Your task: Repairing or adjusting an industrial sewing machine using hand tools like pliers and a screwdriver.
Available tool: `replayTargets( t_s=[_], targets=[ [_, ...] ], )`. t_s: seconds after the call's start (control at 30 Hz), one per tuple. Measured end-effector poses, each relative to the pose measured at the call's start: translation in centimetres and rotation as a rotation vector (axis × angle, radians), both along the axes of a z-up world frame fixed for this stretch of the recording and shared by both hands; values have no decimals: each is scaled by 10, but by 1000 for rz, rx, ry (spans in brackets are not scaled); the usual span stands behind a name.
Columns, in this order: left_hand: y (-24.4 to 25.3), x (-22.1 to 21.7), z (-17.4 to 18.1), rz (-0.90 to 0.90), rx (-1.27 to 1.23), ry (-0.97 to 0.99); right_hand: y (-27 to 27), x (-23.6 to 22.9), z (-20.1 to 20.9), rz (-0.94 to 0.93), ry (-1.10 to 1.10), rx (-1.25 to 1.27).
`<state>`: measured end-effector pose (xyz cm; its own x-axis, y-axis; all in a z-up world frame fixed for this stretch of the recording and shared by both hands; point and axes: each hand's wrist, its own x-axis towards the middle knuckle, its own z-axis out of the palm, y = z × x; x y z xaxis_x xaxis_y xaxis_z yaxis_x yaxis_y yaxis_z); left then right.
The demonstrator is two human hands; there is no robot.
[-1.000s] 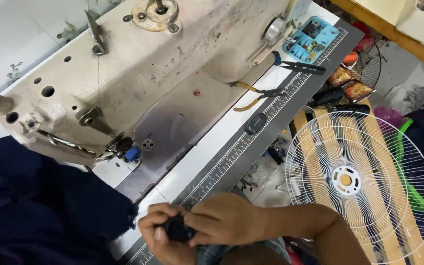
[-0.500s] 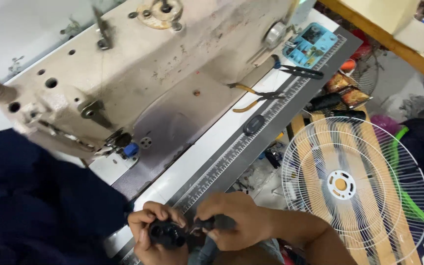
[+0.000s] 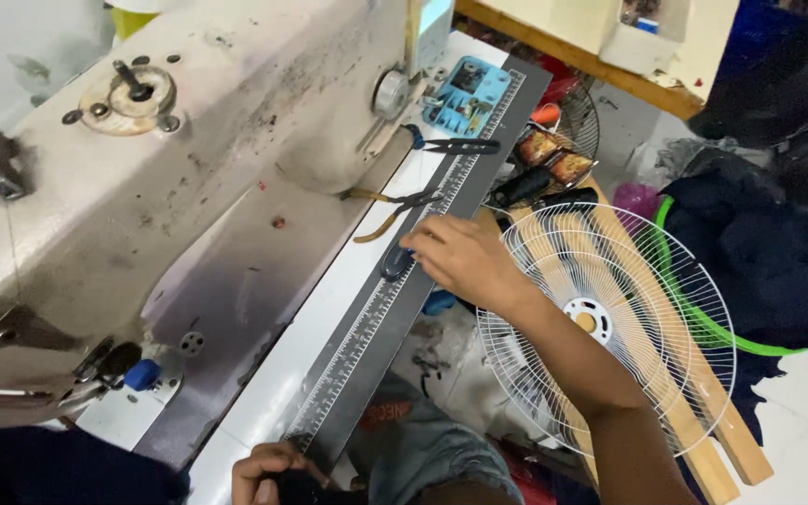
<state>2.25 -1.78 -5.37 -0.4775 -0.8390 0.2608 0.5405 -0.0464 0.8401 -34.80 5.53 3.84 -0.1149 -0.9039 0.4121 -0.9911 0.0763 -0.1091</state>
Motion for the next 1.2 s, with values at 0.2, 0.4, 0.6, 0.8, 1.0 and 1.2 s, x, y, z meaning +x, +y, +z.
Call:
replayTargets(
  t_s=[0.2, 0.4, 0.6, 0.8, 1.0, 1.2],
  targets=[
    [9, 1, 6, 91, 16, -86, -2, 3, -2, 99, -20, -6],
    [19, -6, 22, 155, 54, -254, -4, 5, -8, 66, -15, -27],
    [17, -4, 12, 153, 10, -255, -6, 5, -6, 65, 12, -49],
    [9, -1, 2, 90, -35, -171, -10, 6, -5, 53, 17, -36],
    [0, 9, -23, 26, -99, -137, -13, 7, -10, 62, 67, -33],
    [2, 5, -10, 52, -110, -187, -12, 6, -12, 52, 70, -51]
  ],
)
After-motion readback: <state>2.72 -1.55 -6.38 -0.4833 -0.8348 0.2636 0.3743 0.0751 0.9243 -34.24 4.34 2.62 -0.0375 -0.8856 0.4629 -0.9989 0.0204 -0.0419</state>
